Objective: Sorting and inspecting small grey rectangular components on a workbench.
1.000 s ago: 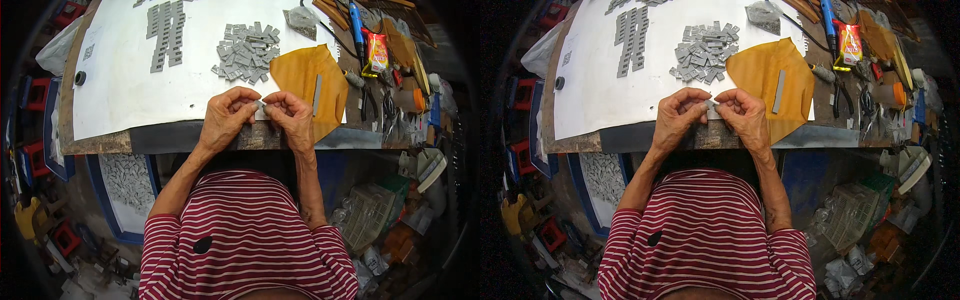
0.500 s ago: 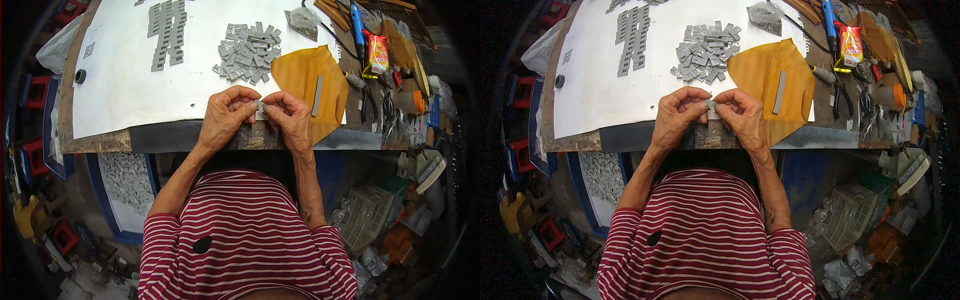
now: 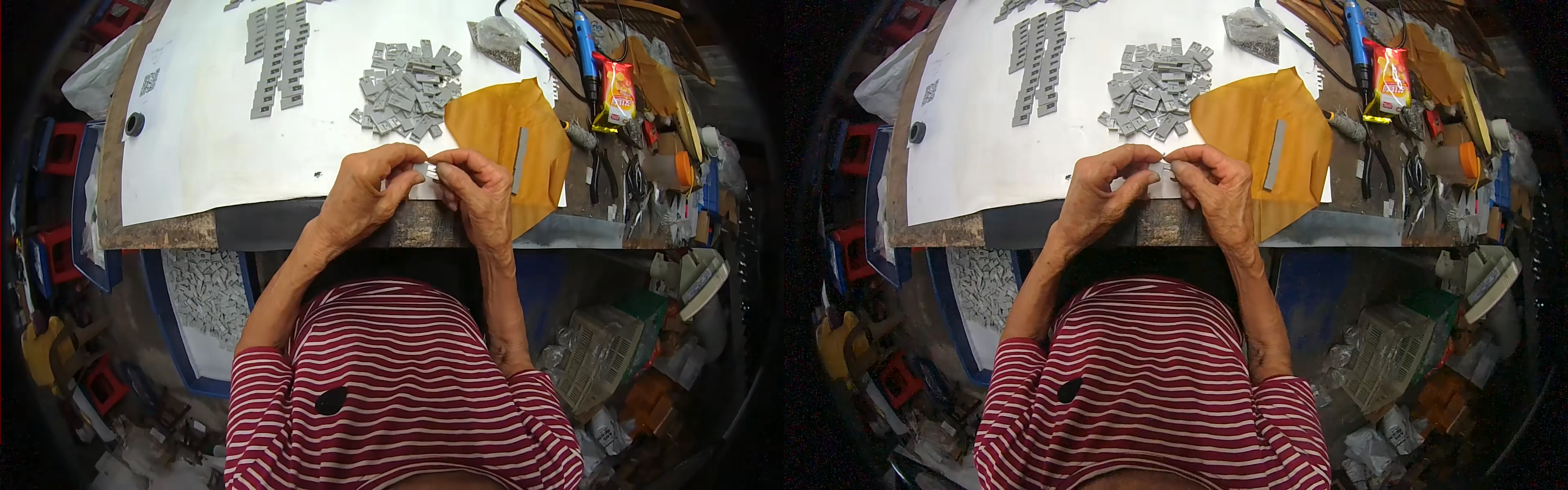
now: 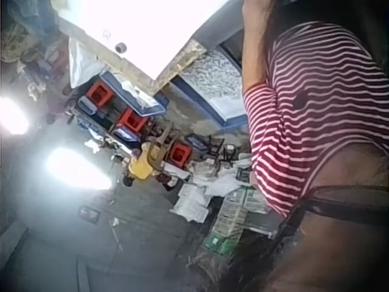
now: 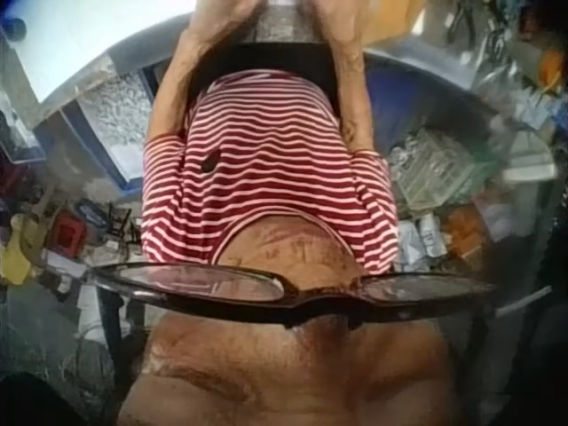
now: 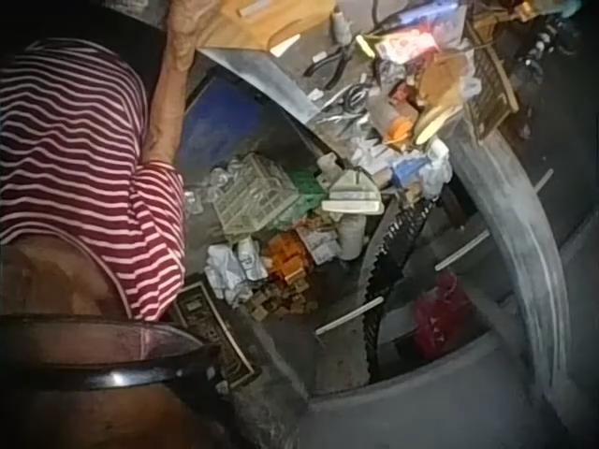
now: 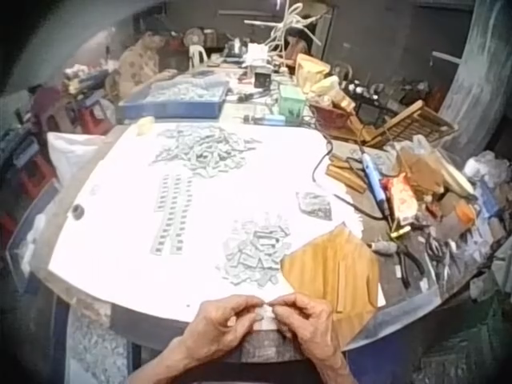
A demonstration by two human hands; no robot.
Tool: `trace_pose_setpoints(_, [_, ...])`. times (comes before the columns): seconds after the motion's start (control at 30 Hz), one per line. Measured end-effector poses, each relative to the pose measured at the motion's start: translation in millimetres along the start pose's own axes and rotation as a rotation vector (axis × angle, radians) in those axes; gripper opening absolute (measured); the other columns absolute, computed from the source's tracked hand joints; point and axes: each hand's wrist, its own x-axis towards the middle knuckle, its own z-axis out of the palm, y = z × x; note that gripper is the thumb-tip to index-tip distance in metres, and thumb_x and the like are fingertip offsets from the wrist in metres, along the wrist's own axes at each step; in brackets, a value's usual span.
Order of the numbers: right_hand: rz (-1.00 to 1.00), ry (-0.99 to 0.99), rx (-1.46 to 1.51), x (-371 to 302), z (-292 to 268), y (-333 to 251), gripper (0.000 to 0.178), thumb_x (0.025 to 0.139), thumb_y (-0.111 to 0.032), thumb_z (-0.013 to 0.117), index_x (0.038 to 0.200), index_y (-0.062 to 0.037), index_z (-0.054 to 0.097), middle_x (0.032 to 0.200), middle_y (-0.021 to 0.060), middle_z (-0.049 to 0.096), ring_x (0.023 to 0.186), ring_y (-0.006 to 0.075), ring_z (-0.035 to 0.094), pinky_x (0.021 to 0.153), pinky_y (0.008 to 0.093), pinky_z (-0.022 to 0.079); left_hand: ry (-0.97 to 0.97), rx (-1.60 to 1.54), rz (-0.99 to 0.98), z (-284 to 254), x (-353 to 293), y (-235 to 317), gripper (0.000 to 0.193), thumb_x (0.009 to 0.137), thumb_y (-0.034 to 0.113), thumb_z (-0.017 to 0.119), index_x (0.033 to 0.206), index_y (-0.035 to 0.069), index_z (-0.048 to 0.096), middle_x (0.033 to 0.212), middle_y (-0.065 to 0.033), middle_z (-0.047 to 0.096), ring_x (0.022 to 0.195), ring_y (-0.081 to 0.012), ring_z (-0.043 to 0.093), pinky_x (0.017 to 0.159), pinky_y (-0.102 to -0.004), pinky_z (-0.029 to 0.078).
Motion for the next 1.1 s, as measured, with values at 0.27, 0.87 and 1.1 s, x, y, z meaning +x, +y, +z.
trace_pose_setpoints(0.27, [-0.06,0.041,0.071,3,8,3,0.02,0.089,-0.009,0.05,0.096,0.0064,0.06,0.074,0.0043,0.057,0.058,0.0069,0.049,0.052,0.0188,0.04,0.142,0.032,-0.006,-17,-1,-10,0.019,0.079,0.005,0.063,0.097,-0.001,0.061,0.078,-0.007,0.062,0.068,-0.0105,0.058,0.061,-0.0231,0.047])
trace_pose_setpoints(0.87, [-0.696,0.01,-0.66,-22,23,15,0.015,0.078,0.008,0.055,0.092,0.0039,0.057,0.08,0.0093,0.055,0.063,0.0132,0.051,0.055,0.0225,0.041,0.607,0.259,-0.141,-164,17,-75,0.02,0.076,0.011,0.063,0.09,-0.004,0.062,0.078,-0.0101,0.061,0.066,-0.0136,0.055,0.063,-0.0264,0.046])
trace_pose_setpoints(1.1, [-0.718,-0.001,-0.689,-27,21,16,0.017,0.077,0.01,0.055,0.093,0.0041,0.057,0.082,0.0114,0.056,0.066,0.0156,0.054,0.058,0.0237,0.043,0.646,0.517,-0.063,-170,29,-105,0.015,0.073,0.01,0.063,0.085,0.0,0.063,0.075,-0.0116,0.055,0.067,-0.022,0.056,0.063,-0.0323,0.046])
